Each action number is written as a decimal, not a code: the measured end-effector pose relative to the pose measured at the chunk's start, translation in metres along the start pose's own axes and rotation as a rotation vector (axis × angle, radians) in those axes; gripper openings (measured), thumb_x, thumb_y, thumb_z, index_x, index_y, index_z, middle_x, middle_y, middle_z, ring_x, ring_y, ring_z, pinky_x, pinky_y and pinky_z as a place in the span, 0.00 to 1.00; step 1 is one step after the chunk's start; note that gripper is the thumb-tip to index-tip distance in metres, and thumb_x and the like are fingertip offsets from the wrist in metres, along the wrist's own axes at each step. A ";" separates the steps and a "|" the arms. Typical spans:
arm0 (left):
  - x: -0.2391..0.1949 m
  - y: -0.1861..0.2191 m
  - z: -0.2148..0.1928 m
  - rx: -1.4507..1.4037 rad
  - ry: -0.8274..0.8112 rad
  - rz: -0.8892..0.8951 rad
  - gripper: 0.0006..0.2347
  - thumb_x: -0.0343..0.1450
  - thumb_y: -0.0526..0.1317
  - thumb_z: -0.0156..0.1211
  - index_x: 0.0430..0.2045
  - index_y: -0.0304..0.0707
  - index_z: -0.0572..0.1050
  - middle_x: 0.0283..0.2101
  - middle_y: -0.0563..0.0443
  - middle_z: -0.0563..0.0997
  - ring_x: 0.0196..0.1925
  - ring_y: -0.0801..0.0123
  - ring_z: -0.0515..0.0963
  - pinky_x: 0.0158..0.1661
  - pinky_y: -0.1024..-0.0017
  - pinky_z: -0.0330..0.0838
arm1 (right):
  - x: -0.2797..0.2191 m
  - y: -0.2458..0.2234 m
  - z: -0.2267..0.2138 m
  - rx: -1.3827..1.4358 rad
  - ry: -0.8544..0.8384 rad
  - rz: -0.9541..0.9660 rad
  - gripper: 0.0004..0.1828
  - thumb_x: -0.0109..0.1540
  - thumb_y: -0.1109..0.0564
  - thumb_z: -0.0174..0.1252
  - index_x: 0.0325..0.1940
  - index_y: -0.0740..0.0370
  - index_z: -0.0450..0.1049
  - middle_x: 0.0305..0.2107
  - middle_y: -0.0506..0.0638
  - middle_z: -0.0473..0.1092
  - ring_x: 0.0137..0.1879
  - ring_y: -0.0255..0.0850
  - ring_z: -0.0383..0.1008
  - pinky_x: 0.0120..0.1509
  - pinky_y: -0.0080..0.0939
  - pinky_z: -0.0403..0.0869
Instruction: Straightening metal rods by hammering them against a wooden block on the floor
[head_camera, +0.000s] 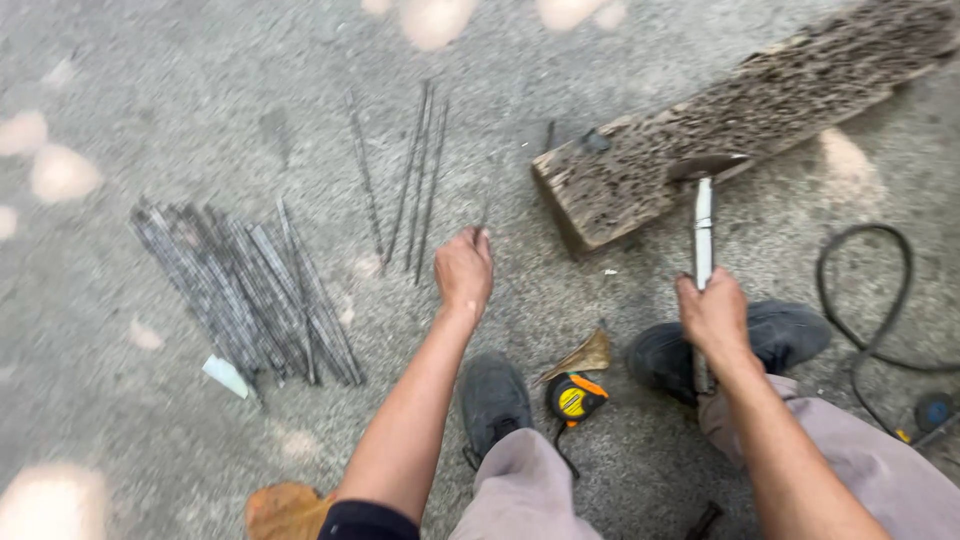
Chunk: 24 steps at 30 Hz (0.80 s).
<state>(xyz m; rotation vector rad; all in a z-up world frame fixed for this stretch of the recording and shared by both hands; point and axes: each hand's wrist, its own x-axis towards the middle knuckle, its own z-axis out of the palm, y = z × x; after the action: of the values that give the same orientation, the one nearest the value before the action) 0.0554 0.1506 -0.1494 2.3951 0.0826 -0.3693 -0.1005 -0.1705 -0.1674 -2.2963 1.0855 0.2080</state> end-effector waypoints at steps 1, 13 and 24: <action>0.006 -0.017 0.006 0.007 0.011 -0.023 0.13 0.75 0.42 0.52 0.43 0.35 0.83 0.38 0.31 0.85 0.45 0.35 0.84 0.45 0.43 0.76 | -0.007 0.002 -0.004 -0.003 -0.023 -0.012 0.21 0.68 0.48 0.60 0.44 0.74 0.76 0.27 0.71 0.75 0.42 0.68 0.79 0.39 0.63 0.73; -0.036 -0.163 -0.095 0.237 0.472 -0.630 0.18 0.75 0.47 0.58 0.53 0.32 0.72 0.55 0.36 0.70 0.55 0.49 0.70 0.53 0.52 0.71 | -0.026 -0.046 -0.027 0.057 -0.133 0.098 0.09 0.74 0.59 0.53 0.46 0.71 0.67 0.22 0.54 0.64 0.18 0.44 0.64 0.20 0.46 0.69; -0.085 -0.229 -0.067 0.319 0.135 -0.459 0.18 0.71 0.58 0.63 0.31 0.42 0.79 0.38 0.51 0.79 0.41 0.63 0.78 0.47 0.61 0.76 | -0.019 -0.044 -0.020 0.071 -0.139 0.121 0.13 0.73 0.60 0.53 0.54 0.76 0.66 0.24 0.56 0.65 0.16 0.41 0.63 0.16 0.42 0.70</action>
<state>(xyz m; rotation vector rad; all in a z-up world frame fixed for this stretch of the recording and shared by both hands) -0.0461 0.3697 -0.2238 2.7039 0.6892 -0.4567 -0.0824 -0.1476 -0.1243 -2.1214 1.1427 0.3655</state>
